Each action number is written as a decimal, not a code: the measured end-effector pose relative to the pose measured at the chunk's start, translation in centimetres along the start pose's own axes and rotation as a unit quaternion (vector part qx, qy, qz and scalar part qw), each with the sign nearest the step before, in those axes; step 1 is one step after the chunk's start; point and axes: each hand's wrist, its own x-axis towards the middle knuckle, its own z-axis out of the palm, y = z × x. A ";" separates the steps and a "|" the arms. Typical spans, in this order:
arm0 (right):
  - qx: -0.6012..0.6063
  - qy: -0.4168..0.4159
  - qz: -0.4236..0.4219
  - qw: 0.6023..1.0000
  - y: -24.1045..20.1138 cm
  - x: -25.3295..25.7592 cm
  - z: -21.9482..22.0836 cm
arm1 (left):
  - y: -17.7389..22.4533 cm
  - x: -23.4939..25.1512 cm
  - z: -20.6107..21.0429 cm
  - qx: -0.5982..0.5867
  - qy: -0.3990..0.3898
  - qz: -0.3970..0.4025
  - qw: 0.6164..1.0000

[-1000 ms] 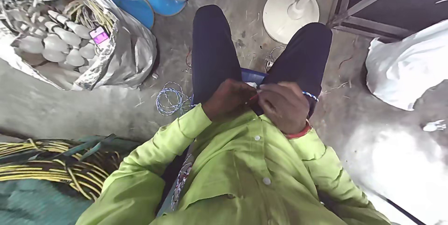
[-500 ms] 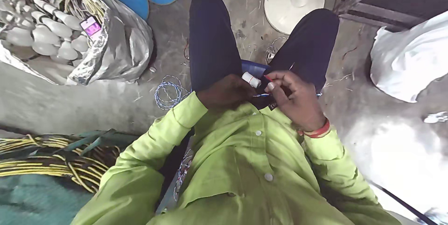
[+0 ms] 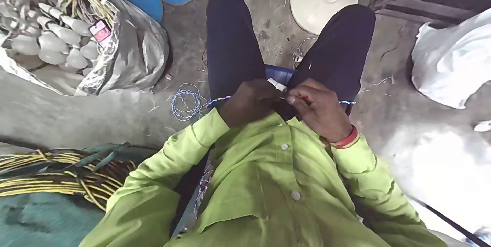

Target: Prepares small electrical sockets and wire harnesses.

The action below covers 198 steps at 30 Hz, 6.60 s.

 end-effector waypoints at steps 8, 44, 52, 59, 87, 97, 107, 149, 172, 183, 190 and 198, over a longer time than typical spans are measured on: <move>0.232 -0.144 0.177 0.946 -0.4 2.7 -1.9 | -0.2 -0.1 0.4 0.089 0.025 0.188 0.978; 0.232 0.120 -0.021 0.965 -1.9 -1.3 -1.6 | 3.3 0.2 -0.6 -0.379 0.011 -0.274 0.884; 0.126 0.103 0.014 0.987 -2.0 -1.5 -1.3 | 3.5 0.4 -0.7 -0.385 0.011 -0.257 0.886; 0.097 0.114 0.013 0.989 -2.1 -1.4 -1.1 | 3.6 0.5 -0.7 -0.367 0.016 -0.259 0.893; -0.001 0.071 -0.014 0.997 -2.3 -1.6 -0.8 | 3.7 0.5 0.5 -0.116 0.039 -0.089 0.989; 0.085 0.053 -0.026 0.995 -1.2 -1.5 -1.4 | 3.7 0.7 0.3 -0.159 0.039 -0.111 0.980; 0.162 0.049 0.044 0.985 -1.2 -1.7 0.7 | 3.9 0.2 -0.5 0.004 -0.007 -0.026 1.000; -0.053 0.297 -0.088 0.949 -0.7 -2.1 2.8 | 5.9 1.2 0.3 -0.225 0.026 -0.233 0.946; 0.116 0.084 0.044 0.989 -0.6 -0.7 0.8 | 2.8 1.3 2.0 -0.153 0.107 -0.091 0.978; 0.300 0.095 0.051 0.948 -0.5 -0.9 -0.9 | 3.1 2.4 2.0 -0.097 0.145 -0.002 0.985; -0.050 0.286 -0.126 0.949 0.8 -1.3 1.6 | 3.9 2.4 1.9 -0.157 0.138 -0.087 0.974; -0.138 0.305 -0.155 0.930 0.2 -1.2 2.2 | 4.0 2.0 1.5 -0.137 0.104 -0.084 0.982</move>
